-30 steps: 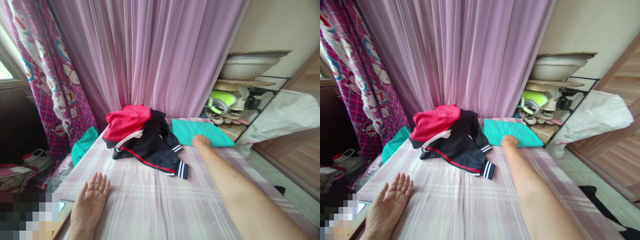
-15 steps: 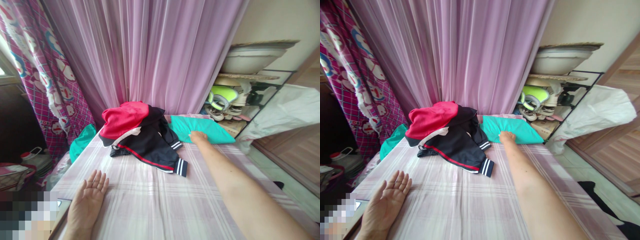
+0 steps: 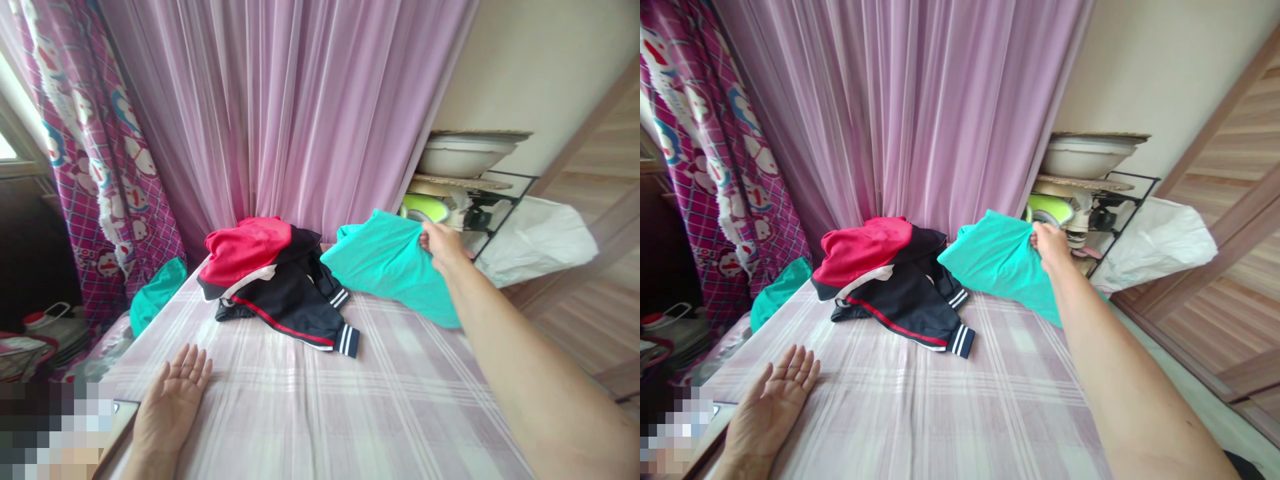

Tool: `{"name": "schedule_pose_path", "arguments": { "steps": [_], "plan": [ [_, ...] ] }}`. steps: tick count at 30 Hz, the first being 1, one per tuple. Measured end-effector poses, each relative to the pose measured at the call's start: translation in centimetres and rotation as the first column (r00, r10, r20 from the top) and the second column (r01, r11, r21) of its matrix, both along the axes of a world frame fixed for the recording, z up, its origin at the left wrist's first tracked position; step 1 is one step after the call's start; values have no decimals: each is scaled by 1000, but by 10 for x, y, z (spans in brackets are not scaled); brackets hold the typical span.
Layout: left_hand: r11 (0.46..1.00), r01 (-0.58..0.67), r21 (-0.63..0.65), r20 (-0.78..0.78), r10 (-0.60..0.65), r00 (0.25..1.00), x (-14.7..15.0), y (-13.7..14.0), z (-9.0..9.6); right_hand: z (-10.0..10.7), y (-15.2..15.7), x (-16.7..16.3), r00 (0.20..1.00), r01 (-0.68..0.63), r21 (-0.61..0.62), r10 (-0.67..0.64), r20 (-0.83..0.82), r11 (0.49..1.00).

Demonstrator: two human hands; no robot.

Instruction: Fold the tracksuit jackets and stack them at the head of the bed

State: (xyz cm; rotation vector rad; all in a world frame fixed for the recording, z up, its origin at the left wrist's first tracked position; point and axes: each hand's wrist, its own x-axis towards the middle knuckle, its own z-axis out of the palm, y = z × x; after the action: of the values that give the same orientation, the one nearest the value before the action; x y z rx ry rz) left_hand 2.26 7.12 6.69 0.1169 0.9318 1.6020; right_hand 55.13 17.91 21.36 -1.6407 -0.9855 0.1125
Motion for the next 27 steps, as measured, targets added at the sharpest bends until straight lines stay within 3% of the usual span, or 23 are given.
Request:
{"name": "schedule_pose_path", "arguments": {
  "steps": [2, 4, 7, 9, 12, 15, 17, 18, 19, 21, 23, 27],
  "plan": [
    [1000, 2, 8, 11, -2, 1000, 0, 0, 1, 33, -15, -4, 996, 83, 21, -83, -8, 996],
    [1000, 2, 19, 21, -3, 1000, 0, -1, 1, 55, -29, -11, 992, 121, -49, -120, 22, 991],
    [1000, 4, 26, 42, -5, 999, 1, -1, 0, 72, -33, -34, 990, 137, -180, -129, 57, 974],
    [1000, 7, 22, 66, -9, 998, 0, 0, 0, 85, -22, -60, 991, 124, -183, -114, 69, 975],
    [1000, 7, 2, 117, -7, 993, -3, 1, -3, 130, 6, -115, 985, 110, -32, -104, 141, 993],
    [1000, 8, 7, 150, -9, 989, -6, 2, -8, 198, 30, -175, 960, 80, 196, -129, 250, 977],
    [1000, 13, 28, 160, -17, 987, -8, 3, -11, 233, 41, -209, 923, 37, 421, -193, 332, 906],
    [999, 14, 33, 167, -19, 986, -9, 3, -13, 241, 46, -224, 910, -19, 491, -188, 369, 871],
    [999, 14, 35, 173, -20, 985, -9, 3, -13, 241, 49, -236, 901, -102, 505, -136, 412, 857],
    [999, 11, 32, 185, -17, 983, -10, 3, -15, 216, 54, -256, 869, -292, 360, 89, 487, 886],
    [999, 9, 37, 192, -16, 981, -10, 2, -15, 165, 55, -268, 798, -428, 48, 352, 490, 902],
    [997, 17, 76, 188, -31, 982, -11, 2, -18, 43, 43, -265, 715, -484, -218, 527, 460, 847]
  ]
}}
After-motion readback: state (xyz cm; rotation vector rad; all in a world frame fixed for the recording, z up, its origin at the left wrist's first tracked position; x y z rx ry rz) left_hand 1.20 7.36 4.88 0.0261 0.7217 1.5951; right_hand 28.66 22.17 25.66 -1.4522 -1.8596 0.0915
